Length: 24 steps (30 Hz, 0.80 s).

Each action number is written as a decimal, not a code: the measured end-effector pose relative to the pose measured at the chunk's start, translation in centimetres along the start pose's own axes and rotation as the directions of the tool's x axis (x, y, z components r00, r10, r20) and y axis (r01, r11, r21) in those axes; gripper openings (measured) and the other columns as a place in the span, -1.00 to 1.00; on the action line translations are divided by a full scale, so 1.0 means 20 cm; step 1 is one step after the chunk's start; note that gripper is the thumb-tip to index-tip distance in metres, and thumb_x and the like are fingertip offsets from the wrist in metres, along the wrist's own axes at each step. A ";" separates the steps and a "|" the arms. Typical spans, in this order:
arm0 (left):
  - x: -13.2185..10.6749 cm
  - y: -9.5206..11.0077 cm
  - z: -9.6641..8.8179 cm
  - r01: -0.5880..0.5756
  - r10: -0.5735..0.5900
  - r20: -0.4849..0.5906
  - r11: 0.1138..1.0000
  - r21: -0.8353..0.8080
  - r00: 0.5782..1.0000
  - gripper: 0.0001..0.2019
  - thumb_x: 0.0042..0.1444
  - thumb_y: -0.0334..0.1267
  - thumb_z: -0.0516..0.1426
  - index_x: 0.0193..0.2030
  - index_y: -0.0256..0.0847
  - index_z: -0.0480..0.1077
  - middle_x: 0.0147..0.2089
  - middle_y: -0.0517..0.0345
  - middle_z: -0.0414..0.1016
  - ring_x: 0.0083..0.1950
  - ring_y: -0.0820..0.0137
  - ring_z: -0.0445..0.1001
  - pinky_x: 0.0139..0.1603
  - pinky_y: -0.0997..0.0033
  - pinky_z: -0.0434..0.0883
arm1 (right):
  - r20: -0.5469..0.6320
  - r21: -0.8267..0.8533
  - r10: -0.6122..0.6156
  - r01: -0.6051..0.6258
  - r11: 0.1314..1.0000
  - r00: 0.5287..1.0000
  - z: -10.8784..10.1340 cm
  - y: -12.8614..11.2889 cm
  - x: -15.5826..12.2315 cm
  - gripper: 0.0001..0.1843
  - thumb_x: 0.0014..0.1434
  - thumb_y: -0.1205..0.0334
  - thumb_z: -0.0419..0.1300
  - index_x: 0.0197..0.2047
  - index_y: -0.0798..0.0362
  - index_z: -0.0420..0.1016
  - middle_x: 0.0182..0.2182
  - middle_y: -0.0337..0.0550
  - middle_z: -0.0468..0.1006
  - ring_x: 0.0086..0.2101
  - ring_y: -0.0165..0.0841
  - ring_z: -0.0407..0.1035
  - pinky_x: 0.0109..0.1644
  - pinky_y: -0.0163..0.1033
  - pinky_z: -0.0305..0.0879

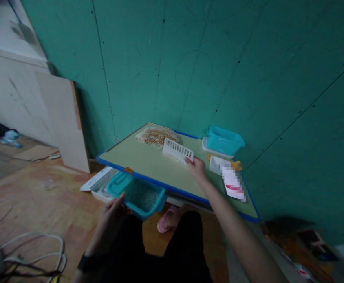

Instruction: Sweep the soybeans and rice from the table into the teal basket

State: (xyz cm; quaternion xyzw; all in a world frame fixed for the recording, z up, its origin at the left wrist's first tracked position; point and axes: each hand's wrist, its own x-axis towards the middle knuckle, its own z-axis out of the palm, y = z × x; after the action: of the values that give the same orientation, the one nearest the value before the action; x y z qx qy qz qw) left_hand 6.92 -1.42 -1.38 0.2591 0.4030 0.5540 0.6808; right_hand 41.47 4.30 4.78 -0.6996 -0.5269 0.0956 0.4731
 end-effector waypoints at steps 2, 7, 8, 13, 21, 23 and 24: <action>0.01 -0.01 0.00 -0.003 0.003 0.003 1.000 0.013 1.000 -0.53 -0.19 0.08 0.46 -0.66 -0.20 0.38 -0.67 0.18 0.47 -0.64 0.41 0.45 -0.55 0.45 0.43 | 0.015 0.013 -0.006 0.006 1.000 1.000 0.02 0.00 0.00 -0.59 0.14 -0.09 0.24 -0.22 0.11 0.66 -0.28 0.02 0.72 -0.22 -0.06 0.59 -0.12 -0.09 0.46; 0.02 -0.03 -0.01 0.021 -0.021 0.013 1.000 0.002 1.000 -0.54 -0.19 0.08 0.46 -0.65 -0.19 0.37 -0.67 0.16 0.47 -0.63 0.38 0.47 -0.52 0.43 0.46 | 0.052 0.048 -0.030 0.028 0.998 0.998 0.06 -0.03 -0.02 -0.57 0.14 -0.11 0.22 -0.23 0.09 0.67 -0.29 -0.02 0.72 -0.22 -0.06 0.60 -0.13 -0.10 0.46; 0.02 -0.02 -0.01 0.021 -0.021 0.016 1.000 -0.004 1.000 -0.54 -0.17 0.07 0.45 -0.65 -0.19 0.38 -0.67 0.16 0.47 -0.62 0.38 0.47 -0.52 0.43 0.45 | 0.058 0.043 -0.028 0.026 0.999 0.998 0.07 -0.05 -0.03 -0.57 0.14 -0.12 0.22 -0.25 0.09 0.67 -0.31 -0.02 0.72 -0.24 -0.06 0.59 -0.15 -0.11 0.46; 0.00 0.00 0.02 0.022 -0.021 0.023 0.999 -0.029 1.000 -0.56 -0.15 0.04 0.45 -0.64 -0.20 0.38 -0.66 0.13 0.50 -0.62 0.37 0.48 -0.55 0.45 0.43 | 0.087 0.035 -0.058 0.055 0.998 0.995 0.11 -0.12 -0.06 -0.56 0.13 -0.15 0.20 -0.31 0.07 0.66 -0.38 -0.03 0.71 -0.31 -0.11 0.58 -0.24 -0.17 0.43; -0.01 -0.01 0.04 0.009 -0.008 0.025 1.000 -0.025 1.000 -0.53 -0.17 0.06 0.46 -0.66 -0.19 0.37 -0.70 0.18 0.43 -0.65 0.40 0.43 -0.56 0.45 0.42 | 0.120 0.055 -0.119 0.114 0.992 0.986 0.20 -0.17 -0.09 -0.55 0.13 -0.19 0.18 -0.37 0.03 0.63 -0.47 -0.09 0.66 -0.41 -0.18 0.51 -0.28 -0.18 0.40; -0.01 -0.01 0.04 0.019 -0.018 0.020 0.999 -0.028 1.000 -0.53 -0.17 0.06 0.46 -0.67 -0.19 0.36 -0.71 0.18 0.42 -0.66 0.41 0.43 -0.56 0.45 0.44 | 0.143 0.060 -0.134 0.127 0.990 0.981 0.21 -0.18 -0.09 -0.56 0.13 -0.18 0.18 -0.38 0.04 0.63 -0.47 -0.10 0.65 -0.40 -0.19 0.52 -0.26 -0.18 0.41; -0.01 -0.01 0.04 0.025 -0.024 0.016 0.999 -0.029 1.000 -0.53 -0.18 0.06 0.46 -0.67 -0.19 0.36 -0.71 0.17 0.42 -0.66 0.40 0.42 -0.56 0.45 0.44 | 0.152 0.066 -0.137 0.129 0.989 0.979 0.21 -0.18 -0.09 -0.56 0.13 -0.17 0.19 -0.37 0.04 0.64 -0.46 -0.10 0.66 -0.39 -0.18 0.52 -0.25 -0.18 0.41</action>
State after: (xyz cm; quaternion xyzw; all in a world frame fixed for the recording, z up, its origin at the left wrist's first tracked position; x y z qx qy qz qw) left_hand 7.67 -1.49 -1.03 0.2487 0.3927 0.5493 0.6944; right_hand 35.62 5.11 4.57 -0.6396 -0.6050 0.1329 0.4551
